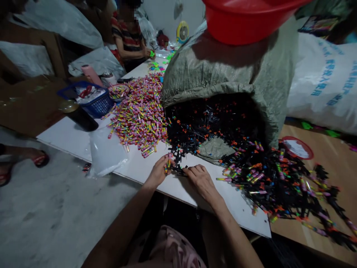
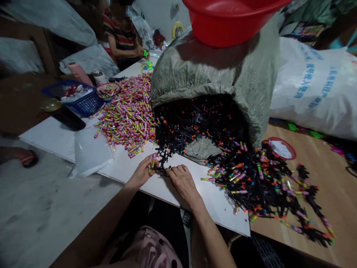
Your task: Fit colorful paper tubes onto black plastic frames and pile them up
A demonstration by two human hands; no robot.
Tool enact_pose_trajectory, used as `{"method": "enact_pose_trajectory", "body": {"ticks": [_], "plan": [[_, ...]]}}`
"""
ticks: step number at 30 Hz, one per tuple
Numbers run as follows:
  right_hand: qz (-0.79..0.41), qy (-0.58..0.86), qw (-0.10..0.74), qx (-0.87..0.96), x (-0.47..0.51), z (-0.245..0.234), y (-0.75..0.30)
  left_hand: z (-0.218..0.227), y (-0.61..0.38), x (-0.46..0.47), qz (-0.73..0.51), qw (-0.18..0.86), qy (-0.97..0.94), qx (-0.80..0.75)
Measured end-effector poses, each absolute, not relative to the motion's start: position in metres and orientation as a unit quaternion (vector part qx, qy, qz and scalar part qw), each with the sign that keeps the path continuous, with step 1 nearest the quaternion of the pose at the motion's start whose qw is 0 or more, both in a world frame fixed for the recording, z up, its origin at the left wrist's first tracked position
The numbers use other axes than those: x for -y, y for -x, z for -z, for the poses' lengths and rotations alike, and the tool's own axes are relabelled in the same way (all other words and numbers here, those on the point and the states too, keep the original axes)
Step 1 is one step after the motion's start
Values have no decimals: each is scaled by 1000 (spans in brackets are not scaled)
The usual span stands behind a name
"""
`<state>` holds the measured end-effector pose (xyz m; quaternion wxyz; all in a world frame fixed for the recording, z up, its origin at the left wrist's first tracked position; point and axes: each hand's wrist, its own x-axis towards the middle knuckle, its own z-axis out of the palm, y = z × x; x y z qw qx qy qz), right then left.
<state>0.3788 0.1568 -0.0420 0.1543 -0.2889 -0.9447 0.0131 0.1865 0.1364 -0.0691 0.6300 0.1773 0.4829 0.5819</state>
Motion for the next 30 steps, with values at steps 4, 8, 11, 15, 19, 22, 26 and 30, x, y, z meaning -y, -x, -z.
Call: {"method": "enact_pose_trajectory", "body": {"ticks": [4,8,11,15,19,22,26,30], "plan": [[-30,280,204,938,-164,32,-388,60,-200,-144,-561,602,-231,-520],[-206,468,419,751,-158,42,-393,51,-216,-144,-620,574,-185,-502],[-447,533,423,580,-144,49,-376,48,-234,-140,-603,572,-212,-513],[-548,516,454,478,-134,43,-353,51,-247,-134,-567,566,-270,-534],[-503,527,503,466,-135,27,-357,54,-239,-132,-550,583,-295,-521],[-465,534,506,492,-132,23,-364,55,-233,-130,-531,594,-340,-499],[-466,529,503,500,-125,27,-363,50,-234,-126,-530,623,-333,-470],[-465,532,525,474,-123,26,-361,46,-236,-124,-498,641,-344,-473]]}}
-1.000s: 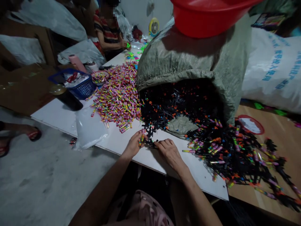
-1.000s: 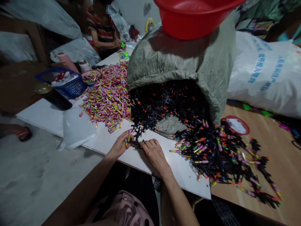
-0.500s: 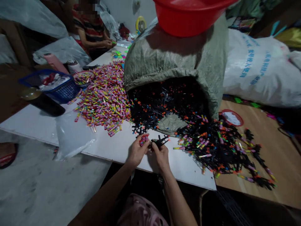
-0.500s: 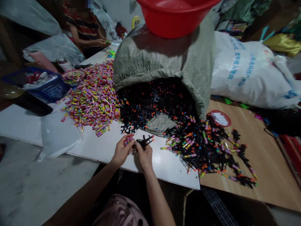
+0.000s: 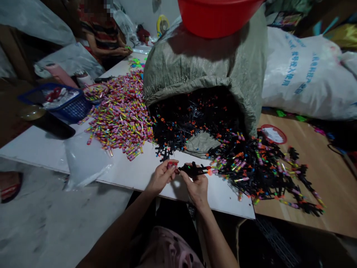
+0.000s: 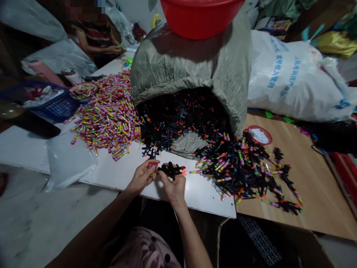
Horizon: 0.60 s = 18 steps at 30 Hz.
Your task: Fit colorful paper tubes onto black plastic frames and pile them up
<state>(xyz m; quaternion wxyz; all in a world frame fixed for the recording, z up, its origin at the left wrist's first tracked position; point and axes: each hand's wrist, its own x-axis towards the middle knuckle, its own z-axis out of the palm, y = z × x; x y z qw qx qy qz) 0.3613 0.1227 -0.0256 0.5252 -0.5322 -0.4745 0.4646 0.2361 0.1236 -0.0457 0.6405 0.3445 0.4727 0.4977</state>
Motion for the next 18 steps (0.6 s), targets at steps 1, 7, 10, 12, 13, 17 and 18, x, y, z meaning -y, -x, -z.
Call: {"method": "enact_pose_trajectory", "body": {"ticks": [1,7,10,12,13,17,18], "plan": [[-466,530,523,477,-123,25,-361,46,-237,-123,-488,637,-359,-477],[-462,549,531,450,-121,20,-361,52,-240,-115,-475,493,-485,-544],[-488,551,530,422,-118,16,-366,48,-238,-110,-442,342,-612,-560],[-501,547,523,419,-117,15,-369,47,-237,-106,-391,254,-687,-557],[-500,549,521,419,-116,16,-369,49,-237,-104,-363,218,-714,-558],[-488,572,527,397,-112,29,-359,62,-240,-92,-286,143,-755,-572],[-494,573,524,391,-112,33,-356,65,-241,-90,-281,144,-755,-575]]}}
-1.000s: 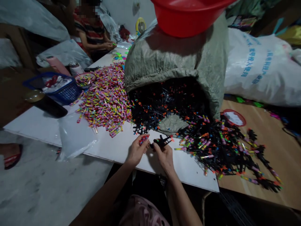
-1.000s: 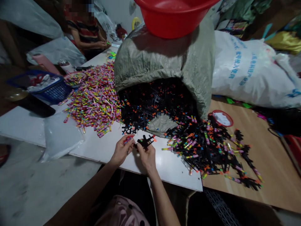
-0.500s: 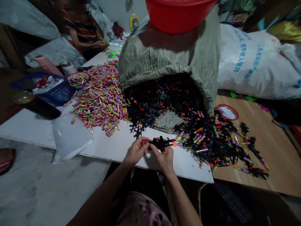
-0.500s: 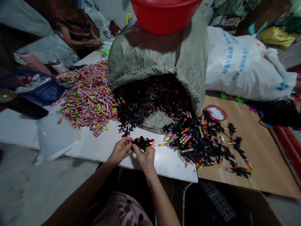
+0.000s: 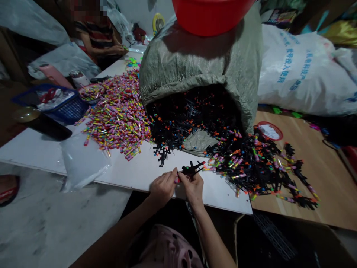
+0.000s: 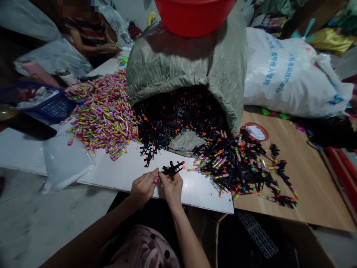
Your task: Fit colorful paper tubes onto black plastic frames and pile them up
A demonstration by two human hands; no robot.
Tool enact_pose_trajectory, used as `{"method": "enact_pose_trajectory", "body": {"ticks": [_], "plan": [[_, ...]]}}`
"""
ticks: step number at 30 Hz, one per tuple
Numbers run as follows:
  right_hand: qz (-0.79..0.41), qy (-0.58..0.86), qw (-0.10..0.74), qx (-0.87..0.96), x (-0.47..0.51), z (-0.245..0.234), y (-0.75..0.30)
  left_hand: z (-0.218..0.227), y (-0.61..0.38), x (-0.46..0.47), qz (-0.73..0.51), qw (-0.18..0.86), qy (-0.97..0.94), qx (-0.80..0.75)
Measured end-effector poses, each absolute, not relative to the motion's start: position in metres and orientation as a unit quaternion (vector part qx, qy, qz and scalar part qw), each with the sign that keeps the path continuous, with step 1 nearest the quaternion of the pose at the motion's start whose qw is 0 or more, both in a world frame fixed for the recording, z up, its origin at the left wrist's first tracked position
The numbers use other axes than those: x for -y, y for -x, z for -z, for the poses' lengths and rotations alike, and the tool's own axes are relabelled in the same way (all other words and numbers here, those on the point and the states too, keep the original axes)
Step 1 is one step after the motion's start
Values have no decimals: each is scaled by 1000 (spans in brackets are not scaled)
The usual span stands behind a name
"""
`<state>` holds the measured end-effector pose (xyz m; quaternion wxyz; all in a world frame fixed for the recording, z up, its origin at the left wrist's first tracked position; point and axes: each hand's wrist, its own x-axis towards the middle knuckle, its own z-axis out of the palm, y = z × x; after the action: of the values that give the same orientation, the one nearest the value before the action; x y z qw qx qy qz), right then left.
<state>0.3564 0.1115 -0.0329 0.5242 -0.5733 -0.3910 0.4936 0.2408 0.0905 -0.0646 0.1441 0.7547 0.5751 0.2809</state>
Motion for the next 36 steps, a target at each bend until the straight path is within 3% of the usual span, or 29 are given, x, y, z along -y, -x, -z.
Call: {"method": "enact_pose_trajectory", "body": {"ticks": [5,10,12,17,19,21,24,28,32,36], "plan": [[-504,563,511,410,-127,30,-378,58,-232,-101,-355,269,-703,-555],[-354,536,648,410,-183,7,-430,54,-198,-127,-475,346,-489,-644],[-344,535,598,489,-205,14,-422,67,-189,-129,-474,330,-467,-670],[-223,589,309,713,-231,53,-351,100,-184,-117,-475,294,-477,-679],[-181,594,263,739,-231,58,-337,100,-183,-118,-489,323,-438,-682],[-168,594,273,738,-225,55,-342,93,-186,-127,-505,363,-390,-679],[-216,566,353,713,-209,43,-369,76,-199,-154,-519,435,-356,-644],[-390,536,426,616,-184,28,-404,62,-226,-182,-499,510,-385,-585],[-493,528,456,520,-173,27,-414,55,-240,-170,-482,570,-397,-535],[-500,477,456,561,-168,33,-389,47,-245,-147,-490,609,-319,-536]]}}
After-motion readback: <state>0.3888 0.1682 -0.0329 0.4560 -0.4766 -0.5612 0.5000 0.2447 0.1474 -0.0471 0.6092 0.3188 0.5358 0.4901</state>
